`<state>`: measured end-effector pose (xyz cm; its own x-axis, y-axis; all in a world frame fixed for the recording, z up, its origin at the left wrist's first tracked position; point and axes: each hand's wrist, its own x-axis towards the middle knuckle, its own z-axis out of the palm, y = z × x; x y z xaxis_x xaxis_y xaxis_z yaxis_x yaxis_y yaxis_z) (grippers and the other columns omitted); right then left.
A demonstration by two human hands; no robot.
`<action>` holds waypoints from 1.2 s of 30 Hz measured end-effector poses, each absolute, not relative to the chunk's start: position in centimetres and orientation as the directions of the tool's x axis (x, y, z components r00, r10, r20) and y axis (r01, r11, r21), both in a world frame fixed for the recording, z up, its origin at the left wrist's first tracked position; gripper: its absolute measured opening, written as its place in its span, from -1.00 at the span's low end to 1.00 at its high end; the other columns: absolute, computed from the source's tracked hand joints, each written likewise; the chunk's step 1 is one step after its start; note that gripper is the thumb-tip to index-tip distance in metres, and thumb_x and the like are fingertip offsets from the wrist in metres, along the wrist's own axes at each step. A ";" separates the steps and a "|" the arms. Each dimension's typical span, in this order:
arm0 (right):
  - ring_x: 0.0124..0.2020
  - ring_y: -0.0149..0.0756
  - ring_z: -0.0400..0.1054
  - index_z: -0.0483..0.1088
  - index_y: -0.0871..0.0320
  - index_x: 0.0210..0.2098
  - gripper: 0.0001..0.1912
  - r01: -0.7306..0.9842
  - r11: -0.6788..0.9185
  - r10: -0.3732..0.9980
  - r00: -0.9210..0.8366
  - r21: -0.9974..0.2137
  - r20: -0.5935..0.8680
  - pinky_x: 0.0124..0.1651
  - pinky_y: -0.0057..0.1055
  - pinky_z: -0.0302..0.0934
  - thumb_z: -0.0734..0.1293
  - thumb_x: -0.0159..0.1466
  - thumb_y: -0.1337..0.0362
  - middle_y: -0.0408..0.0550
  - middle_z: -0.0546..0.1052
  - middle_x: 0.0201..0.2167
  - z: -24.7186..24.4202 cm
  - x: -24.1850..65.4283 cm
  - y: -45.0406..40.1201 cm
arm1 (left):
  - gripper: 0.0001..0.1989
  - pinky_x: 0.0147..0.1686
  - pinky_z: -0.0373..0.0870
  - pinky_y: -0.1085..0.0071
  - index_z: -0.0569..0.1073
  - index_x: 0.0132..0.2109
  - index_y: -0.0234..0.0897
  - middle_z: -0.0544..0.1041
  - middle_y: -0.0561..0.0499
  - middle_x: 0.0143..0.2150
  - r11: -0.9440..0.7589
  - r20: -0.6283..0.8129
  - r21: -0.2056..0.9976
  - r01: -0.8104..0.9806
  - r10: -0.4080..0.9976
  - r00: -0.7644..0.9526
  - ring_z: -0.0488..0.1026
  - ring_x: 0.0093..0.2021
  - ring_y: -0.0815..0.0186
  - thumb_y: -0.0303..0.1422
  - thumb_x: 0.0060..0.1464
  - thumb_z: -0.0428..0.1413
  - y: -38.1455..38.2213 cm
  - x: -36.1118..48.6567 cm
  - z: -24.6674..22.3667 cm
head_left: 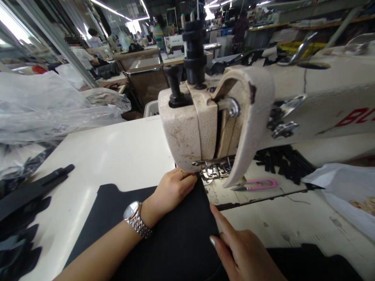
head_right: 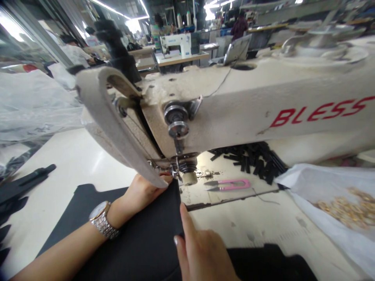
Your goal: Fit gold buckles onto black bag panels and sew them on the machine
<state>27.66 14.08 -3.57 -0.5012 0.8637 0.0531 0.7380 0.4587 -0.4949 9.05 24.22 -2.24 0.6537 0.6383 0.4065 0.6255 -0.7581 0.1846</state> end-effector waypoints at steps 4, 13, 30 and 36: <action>-0.72 -0.32 0.29 -0.04 0.49 0.13 -0.50 0.732 0.510 0.849 -0.512 -0.452 0.128 -0.69 -0.47 0.06 0.03 0.24 0.36 -0.10 0.43 -0.67 -3.6 27.7 14.0 | -0.76 -0.34 0.40 0.44 0.41 -0.34 -0.34 0.46 -0.05 -0.37 -0.743 0.383 0.185 0.643 0.657 0.650 0.41 -0.35 0.34 -0.43 0.16 -0.14 24.2 9.0 -2.5; -0.83 -0.31 0.21 0.20 0.59 -0.05 -0.56 0.751 0.563 0.826 -0.504 -0.345 0.253 -0.77 -0.44 0.00 -0.07 0.24 0.41 -0.11 0.35 -0.81 -2.5 27.3 14.5 | -0.74 -0.39 0.42 0.44 0.42 -0.28 -0.39 0.49 -0.09 -0.32 -0.781 0.459 0.174 0.600 0.603 0.653 0.44 -0.38 0.32 -0.41 0.17 -0.14 24.2 8.8 -2.4; -0.84 -0.29 0.20 0.20 0.56 -0.02 -0.56 0.776 0.530 0.848 -0.480 -0.341 0.226 -0.77 -0.43 -0.03 0.01 0.20 0.40 -0.11 0.34 -0.82 -2.3 27.3 14.3 | -0.71 -0.46 0.37 0.48 0.40 -0.35 -0.33 0.48 -0.04 -0.39 -0.762 0.444 0.102 0.639 0.610 0.656 0.41 -0.44 0.35 -0.40 0.18 -0.18 24.4 9.1 -2.4; -0.83 -0.28 0.21 0.23 0.56 -0.04 -0.56 0.774 0.533 0.846 -0.477 -0.341 0.241 -0.77 -0.43 0.00 0.01 0.18 0.42 -0.10 0.33 -0.82 -2.0 27.3 14.3 | -0.73 -0.44 0.36 0.46 0.41 -0.32 -0.34 0.48 -0.06 -0.35 -0.749 0.401 0.143 0.647 0.641 0.654 0.41 -0.42 0.33 -0.39 0.18 -0.16 24.4 8.9 -2.6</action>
